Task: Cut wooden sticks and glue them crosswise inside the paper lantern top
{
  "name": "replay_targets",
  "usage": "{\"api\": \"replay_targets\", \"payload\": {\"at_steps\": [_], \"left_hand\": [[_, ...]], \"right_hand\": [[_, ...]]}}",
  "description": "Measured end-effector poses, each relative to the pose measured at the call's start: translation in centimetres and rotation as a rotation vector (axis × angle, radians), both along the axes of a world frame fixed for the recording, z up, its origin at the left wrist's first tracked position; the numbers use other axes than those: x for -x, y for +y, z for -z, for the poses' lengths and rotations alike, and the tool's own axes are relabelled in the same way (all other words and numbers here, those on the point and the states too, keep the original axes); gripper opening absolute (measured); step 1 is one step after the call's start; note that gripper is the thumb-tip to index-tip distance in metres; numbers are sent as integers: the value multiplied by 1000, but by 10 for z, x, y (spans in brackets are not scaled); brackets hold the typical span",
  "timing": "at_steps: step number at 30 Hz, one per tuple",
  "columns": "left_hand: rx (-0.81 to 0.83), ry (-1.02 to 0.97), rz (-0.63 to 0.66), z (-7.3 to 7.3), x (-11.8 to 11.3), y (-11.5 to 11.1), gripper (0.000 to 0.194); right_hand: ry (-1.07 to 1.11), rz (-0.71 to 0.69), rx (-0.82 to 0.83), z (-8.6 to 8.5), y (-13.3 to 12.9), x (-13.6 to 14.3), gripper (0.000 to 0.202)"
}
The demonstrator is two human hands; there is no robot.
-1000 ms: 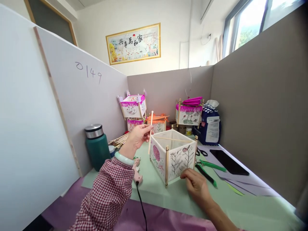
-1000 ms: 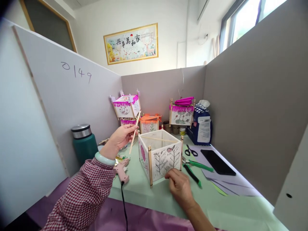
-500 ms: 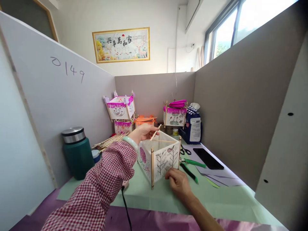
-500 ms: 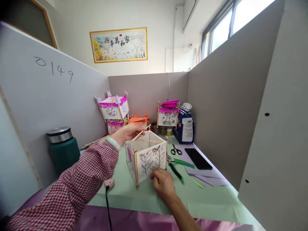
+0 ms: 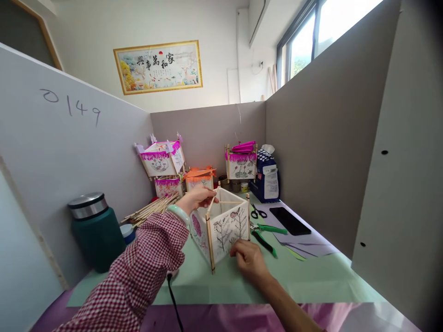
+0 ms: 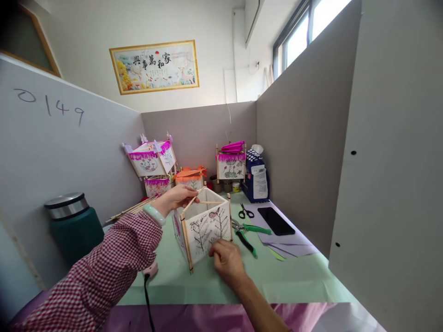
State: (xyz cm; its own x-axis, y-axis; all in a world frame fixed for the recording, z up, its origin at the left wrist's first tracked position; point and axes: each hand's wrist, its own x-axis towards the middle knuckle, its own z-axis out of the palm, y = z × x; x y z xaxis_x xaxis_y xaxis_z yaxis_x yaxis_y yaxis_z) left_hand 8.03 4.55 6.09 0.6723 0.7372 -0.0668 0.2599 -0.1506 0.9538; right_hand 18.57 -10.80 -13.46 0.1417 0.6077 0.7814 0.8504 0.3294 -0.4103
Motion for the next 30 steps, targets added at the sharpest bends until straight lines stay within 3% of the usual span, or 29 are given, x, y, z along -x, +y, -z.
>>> {"api": "replay_targets", "payload": {"at_steps": [13, 22, 26, 30], "left_hand": [[-157, 90, 35, 4, 0, -1, 18], [-185, 91, 10, 2, 3, -5, 7], [-183, -7, -58, -2, 4, -4, 11], [-222, -264, -210, -15, 20, -8, 23]], "right_hand": [[19, -9, 34, 3, 0, -1, 26], [10, -11, 102, 1, 0, -2, 26], [-51, -93, 179, -3, -2, 0, 27], [-124, -127, 260, -9, -2, 4, 25]]}}
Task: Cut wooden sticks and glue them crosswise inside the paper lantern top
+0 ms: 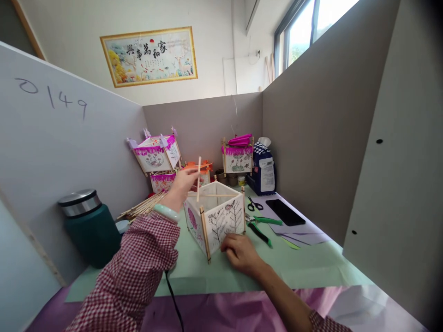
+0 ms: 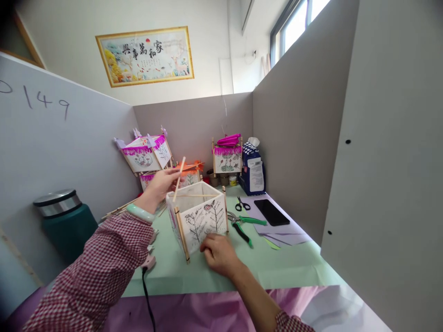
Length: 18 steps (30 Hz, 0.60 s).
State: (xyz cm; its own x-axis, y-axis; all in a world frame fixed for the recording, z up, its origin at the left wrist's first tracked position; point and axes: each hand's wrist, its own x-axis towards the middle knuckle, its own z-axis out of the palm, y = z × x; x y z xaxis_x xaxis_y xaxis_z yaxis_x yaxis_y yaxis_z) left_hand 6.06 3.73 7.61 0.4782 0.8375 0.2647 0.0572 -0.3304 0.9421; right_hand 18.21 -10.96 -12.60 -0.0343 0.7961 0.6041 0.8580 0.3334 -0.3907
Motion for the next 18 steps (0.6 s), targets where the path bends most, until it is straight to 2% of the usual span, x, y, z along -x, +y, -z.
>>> {"api": "replay_targets", "payload": {"at_steps": [4, 8, 10, 12, 14, 18], "left_hand": [[-41, -347, -51, -10, 30, -19, 25], [-83, -467, 44, -5, 54, -56, 28], [-80, -473, 106, 8, 59, -76, 27], [4, -445, 202, 27, 60, -94, 27], [170, -430, 308, 51, 58, -106, 26], [540, -443, 462, 93, 52, -114, 25]], "right_hand": [[-54, 61, 58, -5, 11, 2, 24], [-113, 107, 111, -10, 34, 5, 23], [-144, 136, 133, -13, 41, 8, 22], [-171, 190, 151, -15, 41, 6, 20], [-185, 293, 165, -16, 33, -2, 20], [-176, 626, 215, -16, 10, -43, 32]]}}
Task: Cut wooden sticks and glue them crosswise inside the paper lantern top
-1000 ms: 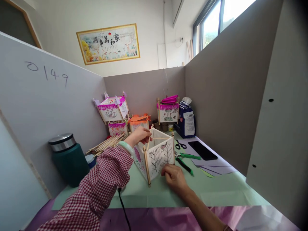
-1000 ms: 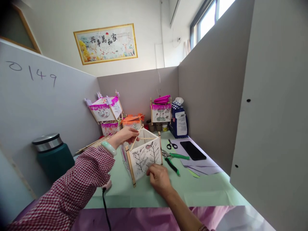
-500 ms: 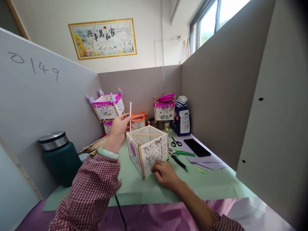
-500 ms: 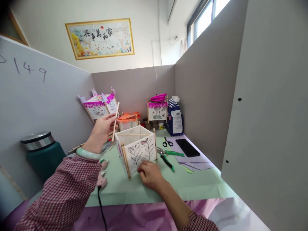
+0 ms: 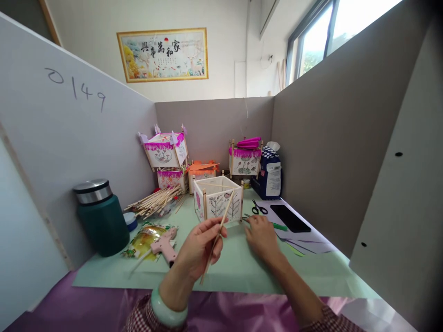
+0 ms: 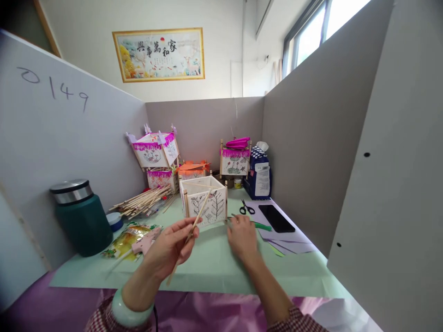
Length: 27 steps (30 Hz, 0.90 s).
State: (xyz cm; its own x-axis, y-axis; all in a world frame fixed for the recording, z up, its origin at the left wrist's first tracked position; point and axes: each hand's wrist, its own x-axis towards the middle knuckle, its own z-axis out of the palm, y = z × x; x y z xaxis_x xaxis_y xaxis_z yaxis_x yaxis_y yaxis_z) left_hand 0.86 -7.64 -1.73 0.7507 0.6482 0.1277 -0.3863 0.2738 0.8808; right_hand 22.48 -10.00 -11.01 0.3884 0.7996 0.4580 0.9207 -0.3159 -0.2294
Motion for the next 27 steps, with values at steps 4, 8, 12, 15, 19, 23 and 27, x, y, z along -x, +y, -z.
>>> {"api": "replay_targets", "payload": {"at_steps": [4, 8, 12, 15, 19, 23, 27], "left_hand": [[203, 3, 65, 17, -6, 3, 21], [315, 38, 25, 16, -11, 3, 16], [407, 56, 31, 16, -15, 3, 16], [412, 53, 41, 22, -14, 3, 18], [315, 30, 37, 32, -10, 3, 21], [170, 8, 27, 37, -6, 1, 30], [68, 80, 10, 36, -4, -3, 37]], "right_hand": [[7, 167, 130, 6, -11, -36, 59], [13, 193, 227, 6, -6, -44, 57], [63, 191, 262, -7, -4, -43, 51], [140, 186, 250, -24, -18, -46, 52], [301, 160, 144, -43, -56, -50, 60], [952, -240, -354, -42, -82, -40, 55], [1208, -299, -353, -26, -81, -18, 43]]}}
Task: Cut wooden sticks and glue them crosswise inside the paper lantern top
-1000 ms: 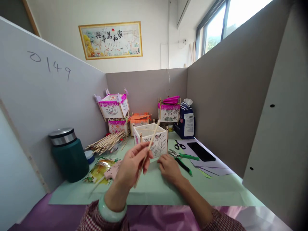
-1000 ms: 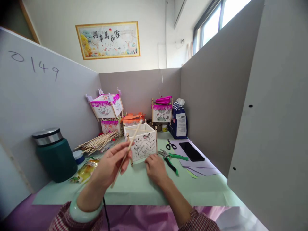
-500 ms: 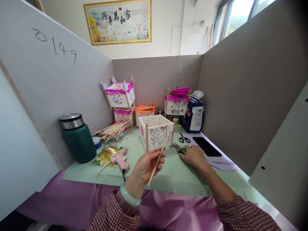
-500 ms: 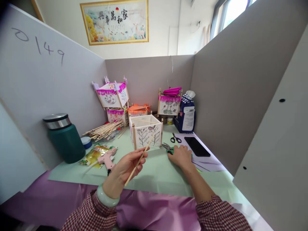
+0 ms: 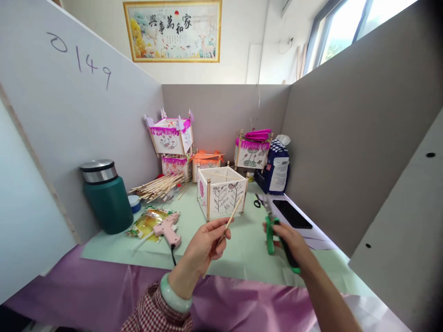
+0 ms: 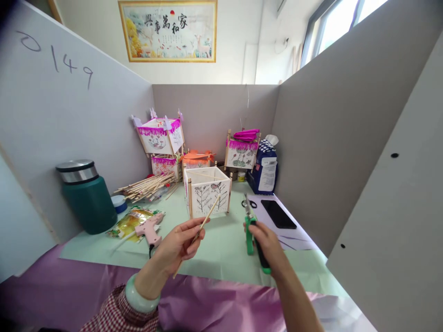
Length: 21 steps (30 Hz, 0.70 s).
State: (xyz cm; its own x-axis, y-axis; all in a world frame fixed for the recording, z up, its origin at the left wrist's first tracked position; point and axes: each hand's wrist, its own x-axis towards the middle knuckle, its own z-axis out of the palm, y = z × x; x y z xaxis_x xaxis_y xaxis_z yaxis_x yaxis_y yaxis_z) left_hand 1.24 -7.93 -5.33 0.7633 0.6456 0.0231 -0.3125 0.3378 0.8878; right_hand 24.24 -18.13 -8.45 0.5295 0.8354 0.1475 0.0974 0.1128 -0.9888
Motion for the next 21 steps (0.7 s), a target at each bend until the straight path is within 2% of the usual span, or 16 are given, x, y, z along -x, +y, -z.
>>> {"api": "replay_targets", "payload": {"at_steps": [2, 5, 10, 17, 21], "left_hand": [[-92, 94, -31, -1, 1, -2, 42], [-299, 261, -140, -2, 1, -2, 41], [-650, 401, -433, -1, 5, -2, 28], [-1013, 557, -598, -5, 11, -5, 27], [-1151, 622, -600, -5, 11, -8, 29]], "right_hand": [[-81, -2, 79, 4, 3, 11, 41], [-189, -62, 69, 2, 1, 21, 42], [-75, -210, -11, -5, -11, 33, 42], [-276, -219, 65, -17, -17, 51, 39], [-340, -190, 82, -20, -18, 54, 40]]}}
